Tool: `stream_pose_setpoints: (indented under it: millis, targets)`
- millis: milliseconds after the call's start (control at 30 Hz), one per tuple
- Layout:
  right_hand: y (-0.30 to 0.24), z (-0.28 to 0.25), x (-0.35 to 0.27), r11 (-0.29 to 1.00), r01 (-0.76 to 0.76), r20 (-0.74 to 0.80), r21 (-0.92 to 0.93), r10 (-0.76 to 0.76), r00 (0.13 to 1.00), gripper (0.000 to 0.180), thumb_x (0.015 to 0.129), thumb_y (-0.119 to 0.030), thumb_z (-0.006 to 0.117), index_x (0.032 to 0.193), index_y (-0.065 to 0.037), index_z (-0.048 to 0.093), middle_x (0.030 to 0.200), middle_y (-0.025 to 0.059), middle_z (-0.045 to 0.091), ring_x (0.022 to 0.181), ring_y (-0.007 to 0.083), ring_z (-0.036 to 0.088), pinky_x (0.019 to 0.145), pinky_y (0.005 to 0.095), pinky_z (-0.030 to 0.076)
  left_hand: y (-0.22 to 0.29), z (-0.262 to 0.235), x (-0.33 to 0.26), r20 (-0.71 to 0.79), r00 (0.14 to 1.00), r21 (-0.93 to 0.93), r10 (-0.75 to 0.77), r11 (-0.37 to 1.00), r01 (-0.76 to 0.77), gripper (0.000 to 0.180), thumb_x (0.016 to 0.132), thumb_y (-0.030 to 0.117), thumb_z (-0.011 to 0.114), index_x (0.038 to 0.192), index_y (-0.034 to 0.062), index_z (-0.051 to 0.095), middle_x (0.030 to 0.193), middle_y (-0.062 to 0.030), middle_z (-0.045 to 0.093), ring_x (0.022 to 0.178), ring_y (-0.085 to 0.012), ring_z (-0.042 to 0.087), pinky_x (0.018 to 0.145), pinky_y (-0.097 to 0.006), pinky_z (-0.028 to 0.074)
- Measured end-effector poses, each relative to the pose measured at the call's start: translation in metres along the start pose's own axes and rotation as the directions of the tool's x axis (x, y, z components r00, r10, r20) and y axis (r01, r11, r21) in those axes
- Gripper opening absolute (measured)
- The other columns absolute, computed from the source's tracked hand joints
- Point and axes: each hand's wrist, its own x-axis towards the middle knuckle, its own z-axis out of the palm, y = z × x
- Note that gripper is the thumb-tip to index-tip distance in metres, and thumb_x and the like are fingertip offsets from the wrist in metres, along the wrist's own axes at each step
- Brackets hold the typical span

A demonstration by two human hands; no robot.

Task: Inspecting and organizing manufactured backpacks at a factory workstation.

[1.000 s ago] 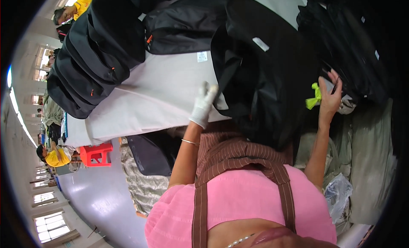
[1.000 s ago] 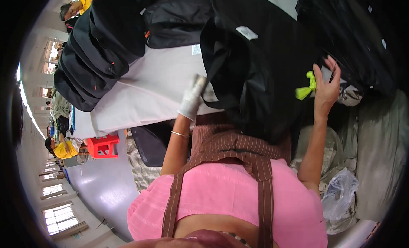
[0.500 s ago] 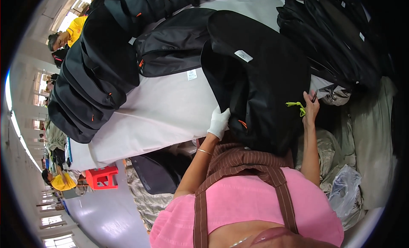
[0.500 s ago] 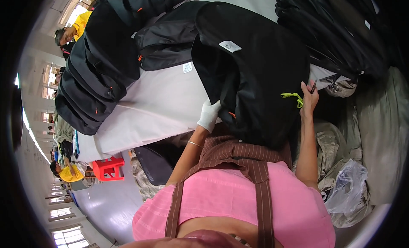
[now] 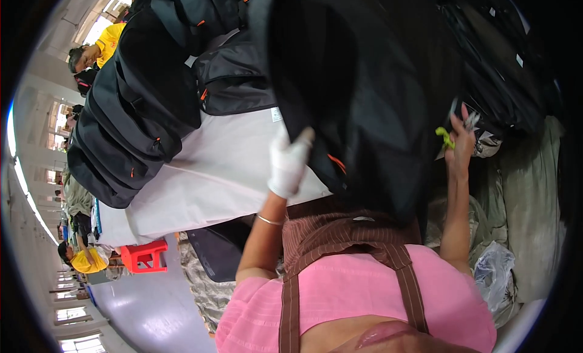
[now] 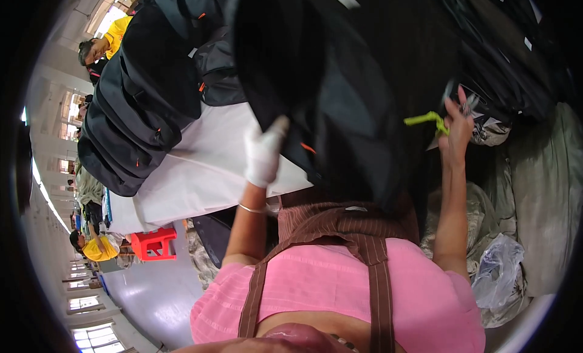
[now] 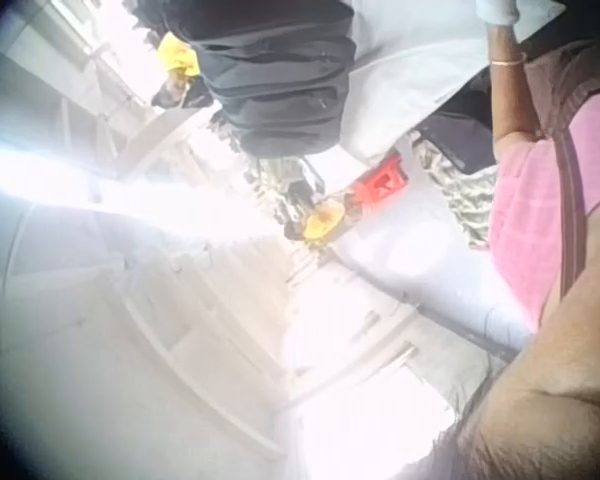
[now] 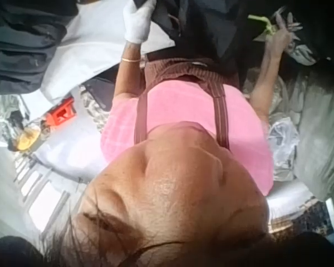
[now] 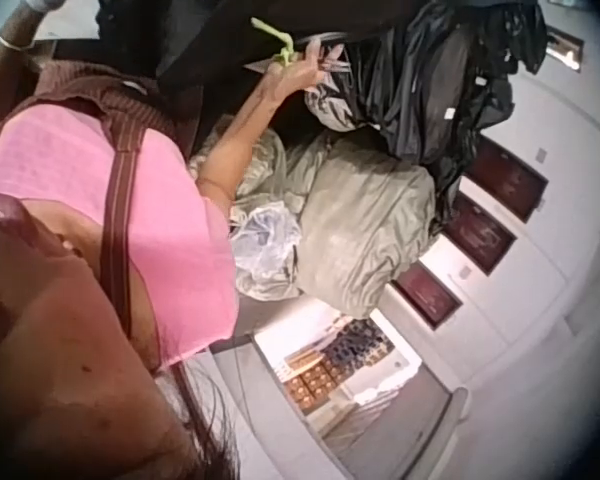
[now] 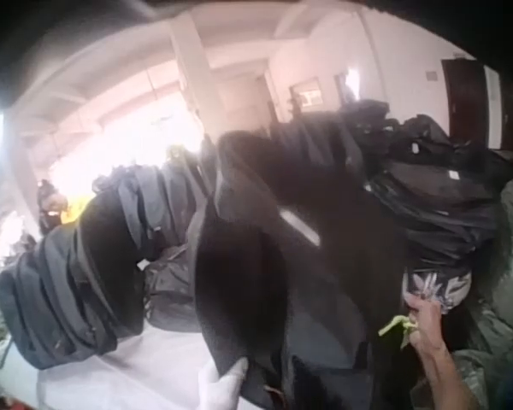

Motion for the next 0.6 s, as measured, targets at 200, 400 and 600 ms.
stream_pose_setpoints:
  millis: [200,400,600]
  targets:
    - [-0.017,0.179,0.092,0.996,-0.025,0.370,0.084,-0.008,0.929,0.057,0.082,-0.004,0.068,0.134,0.000,0.046,0.097,0.0050,0.062,0.075,0.0096,0.059,0.064,0.0230,0.049,0.075,-0.099,0.154,-0.165,0.981,-0.228,0.102,0.964,-0.139,0.010,0.081,0.002,0.060,0.090,0.0004,0.061,0.077,-0.0037,0.061,0.068,-0.0138,0.058,0.063,-0.026,0.048]
    - [0.086,0.333,0.141,0.852,0.182,0.598,-0.491,0.177,0.782,0.088,0.066,-0.027,0.082,0.137,0.003,0.040,0.121,0.0161,0.055,0.109,0.0205,0.054,0.091,0.0326,0.044,-0.011,-0.214,0.261,-0.275,0.958,0.060,-0.079,0.993,0.100,0.017,0.079,0.008,0.060,0.095,0.0044,0.065,0.086,-0.0099,0.065,0.076,-0.0215,0.064,0.068,-0.033,0.051]
    - [0.212,0.346,0.130,0.380,0.273,0.390,-0.884,0.276,0.879,0.116,0.057,-0.053,0.082,0.146,-0.007,0.023,0.145,0.0306,0.025,0.128,0.0410,0.041,0.100,0.0450,0.042,-0.212,-0.255,0.266,-0.621,0.781,0.422,0.074,0.871,0.253,0.038,0.085,0.028,0.061,0.115,0.0055,0.058,0.088,-0.0062,0.064,0.081,-0.0196,0.059,0.076,-0.034,0.047]
